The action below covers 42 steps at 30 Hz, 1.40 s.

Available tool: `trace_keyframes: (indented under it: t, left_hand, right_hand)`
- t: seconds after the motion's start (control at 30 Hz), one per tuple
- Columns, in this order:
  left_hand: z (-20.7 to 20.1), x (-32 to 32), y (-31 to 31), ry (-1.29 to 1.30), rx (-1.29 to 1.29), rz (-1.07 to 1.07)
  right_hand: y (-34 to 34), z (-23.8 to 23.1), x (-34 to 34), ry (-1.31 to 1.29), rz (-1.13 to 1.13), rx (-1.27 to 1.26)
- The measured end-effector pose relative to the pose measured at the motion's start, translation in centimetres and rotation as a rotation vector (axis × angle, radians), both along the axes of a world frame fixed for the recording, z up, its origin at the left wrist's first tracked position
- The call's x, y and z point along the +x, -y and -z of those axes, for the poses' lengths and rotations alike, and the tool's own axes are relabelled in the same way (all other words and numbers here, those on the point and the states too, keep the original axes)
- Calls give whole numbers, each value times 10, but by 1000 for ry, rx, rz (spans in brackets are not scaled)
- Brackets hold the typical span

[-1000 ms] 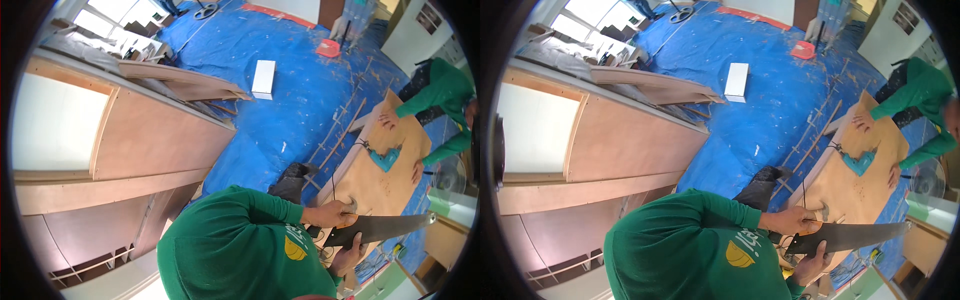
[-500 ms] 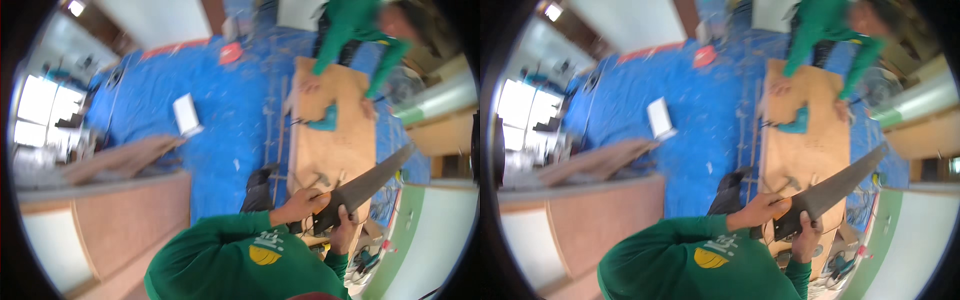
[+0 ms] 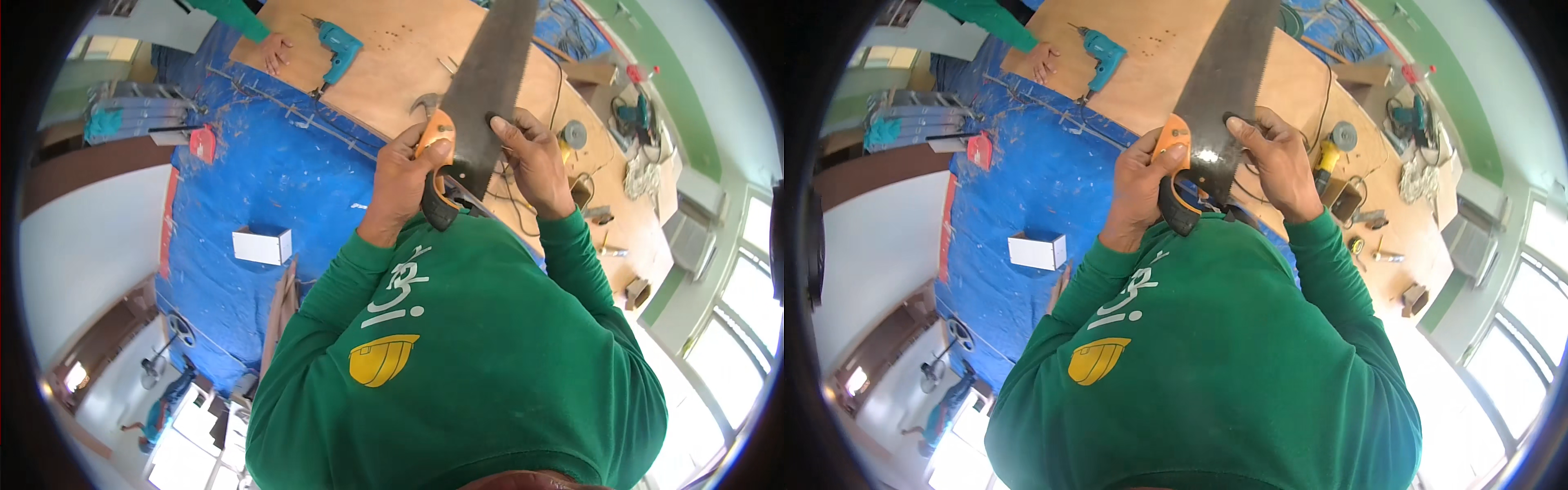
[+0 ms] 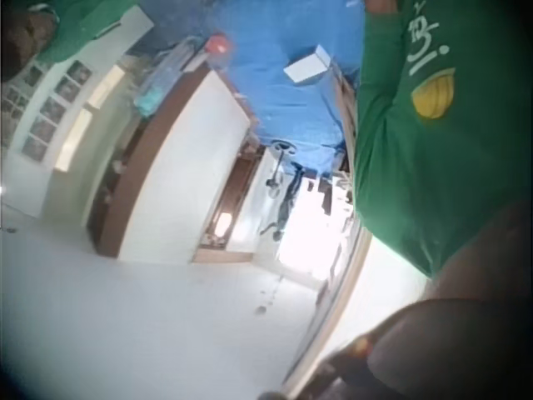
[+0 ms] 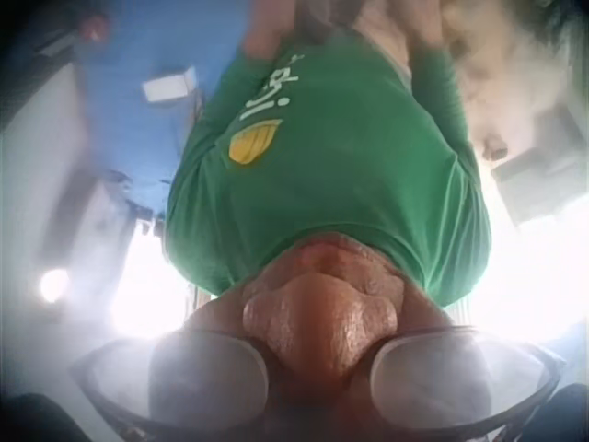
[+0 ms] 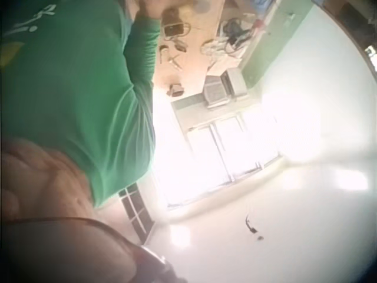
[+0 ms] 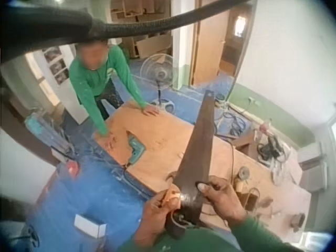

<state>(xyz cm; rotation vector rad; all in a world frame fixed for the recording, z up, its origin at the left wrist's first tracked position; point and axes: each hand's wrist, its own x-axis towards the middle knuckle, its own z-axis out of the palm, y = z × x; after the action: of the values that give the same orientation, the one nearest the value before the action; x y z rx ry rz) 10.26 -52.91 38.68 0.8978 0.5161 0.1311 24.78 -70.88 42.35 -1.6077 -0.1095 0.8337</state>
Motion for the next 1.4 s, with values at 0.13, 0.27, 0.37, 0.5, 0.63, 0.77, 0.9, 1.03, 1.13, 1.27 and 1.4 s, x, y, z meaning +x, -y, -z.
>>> trace_keyframes:
  t: [0.13, 0.27, 0.37, 0.5, 0.63, 0.77, 0.9, 1.03, 1.13, 1.27, 1.4]
  left_hand:
    - [18, -22, -24, -97, 79, -29]
    - [54, -68, -63, -205, 145, -93]
    - [62, -86, -89, -204, 128, -131]
    - [70, -102, -120, -239, 100, -88]
    - [80, -82, -132, -297, 149, -102]
    - [101, -43, -138, -348, 217, -86]
    - [115, -18, -147, -405, 243, -10]
    - [108, -12, -145, -386, 216, -13]
    - [95, -8, -150, -436, 322, 32]
    - [97, -20, -138, -335, 309, -49]
    - [82, -16, -117, -311, 401, -29]
  right_hand:
    - [28, 35, -13, 12, 88, 8]
    - [80, 117, -38, -72, 32, -231]
    - [96, 180, -47, -115, -45, -386]
    - [82, 260, -44, -15, -195, -571]
    - [18, 300, 11, 411, -154, -739]
    - [-40, 393, 90, 1038, -81, -866]
    - [-95, 389, 141, 969, -338, -1010]
    - [-98, 394, 165, 867, -396, -955]
    - [-92, 357, 155, 547, -237, -748]
    - [-67, 187, 78, 605, -178, -476]
    - [-55, 31, -11, 647, -319, -348]
